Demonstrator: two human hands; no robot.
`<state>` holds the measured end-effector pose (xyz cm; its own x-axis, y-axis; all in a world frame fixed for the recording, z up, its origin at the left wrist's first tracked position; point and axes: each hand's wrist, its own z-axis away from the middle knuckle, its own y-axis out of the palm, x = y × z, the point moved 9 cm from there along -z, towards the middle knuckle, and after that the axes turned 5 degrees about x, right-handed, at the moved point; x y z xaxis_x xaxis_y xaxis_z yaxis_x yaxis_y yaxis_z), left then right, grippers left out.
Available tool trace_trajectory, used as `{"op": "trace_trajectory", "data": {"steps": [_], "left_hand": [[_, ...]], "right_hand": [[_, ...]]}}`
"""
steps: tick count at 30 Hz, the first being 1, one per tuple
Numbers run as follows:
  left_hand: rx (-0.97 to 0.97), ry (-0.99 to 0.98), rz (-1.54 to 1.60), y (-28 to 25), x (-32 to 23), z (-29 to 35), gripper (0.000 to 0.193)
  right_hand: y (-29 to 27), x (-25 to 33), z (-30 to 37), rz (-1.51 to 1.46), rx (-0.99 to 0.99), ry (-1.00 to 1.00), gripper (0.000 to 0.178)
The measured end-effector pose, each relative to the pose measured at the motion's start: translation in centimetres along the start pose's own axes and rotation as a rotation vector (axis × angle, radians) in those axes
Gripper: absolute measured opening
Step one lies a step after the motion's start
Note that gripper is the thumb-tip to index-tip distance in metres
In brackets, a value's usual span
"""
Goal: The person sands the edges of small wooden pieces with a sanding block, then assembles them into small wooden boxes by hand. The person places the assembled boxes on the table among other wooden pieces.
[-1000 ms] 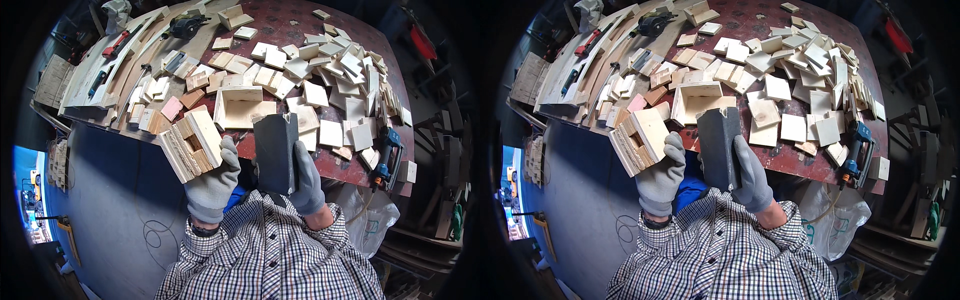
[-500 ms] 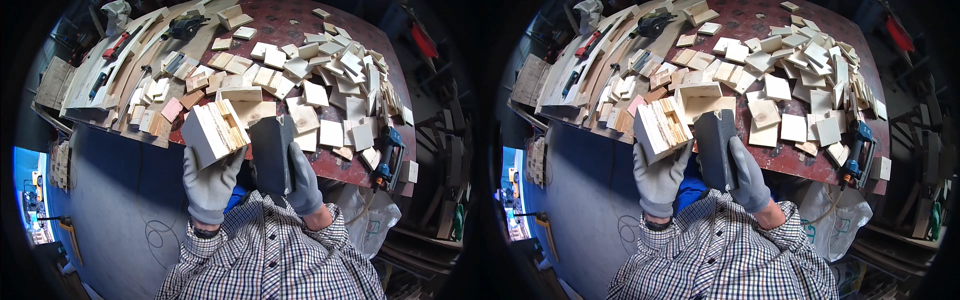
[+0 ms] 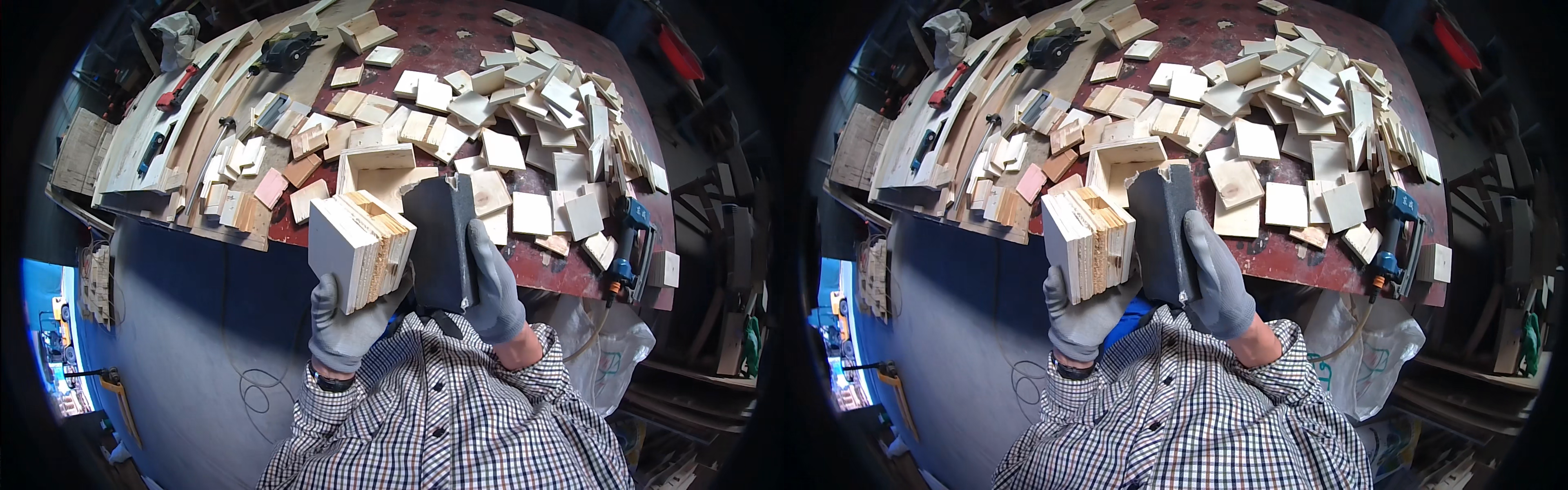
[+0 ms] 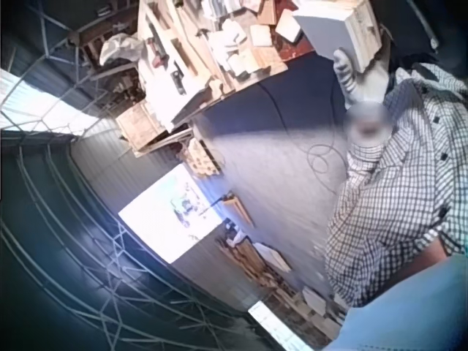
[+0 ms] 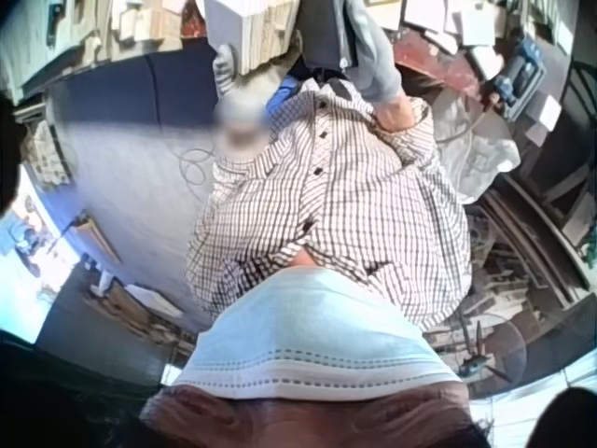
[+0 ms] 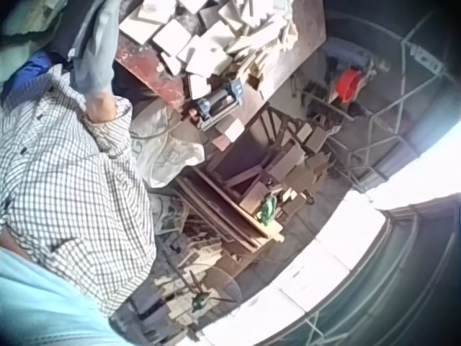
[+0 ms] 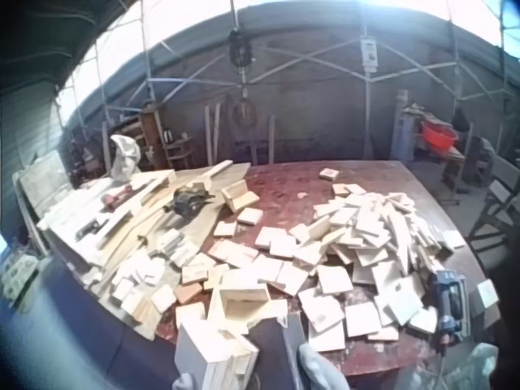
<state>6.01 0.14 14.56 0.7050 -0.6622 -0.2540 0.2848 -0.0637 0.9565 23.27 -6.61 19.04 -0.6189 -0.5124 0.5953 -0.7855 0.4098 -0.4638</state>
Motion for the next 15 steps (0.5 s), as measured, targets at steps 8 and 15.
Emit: {"op": "trace_trajectory", "data": {"steps": [8,15], "left_hand": [[-0.061,0.036,-0.048,-1.0,0.4,-0.4,0.112],[-0.038,0.212,-0.464,-0.5,-0.6,0.1,0.105]], "right_hand": [[1.5,-1.5,-3.0,-0.484,-0.089,0.333,0.055],[5.8,-1.9,-2.1,-0.956,-0.067,0.937,0.067]]}}
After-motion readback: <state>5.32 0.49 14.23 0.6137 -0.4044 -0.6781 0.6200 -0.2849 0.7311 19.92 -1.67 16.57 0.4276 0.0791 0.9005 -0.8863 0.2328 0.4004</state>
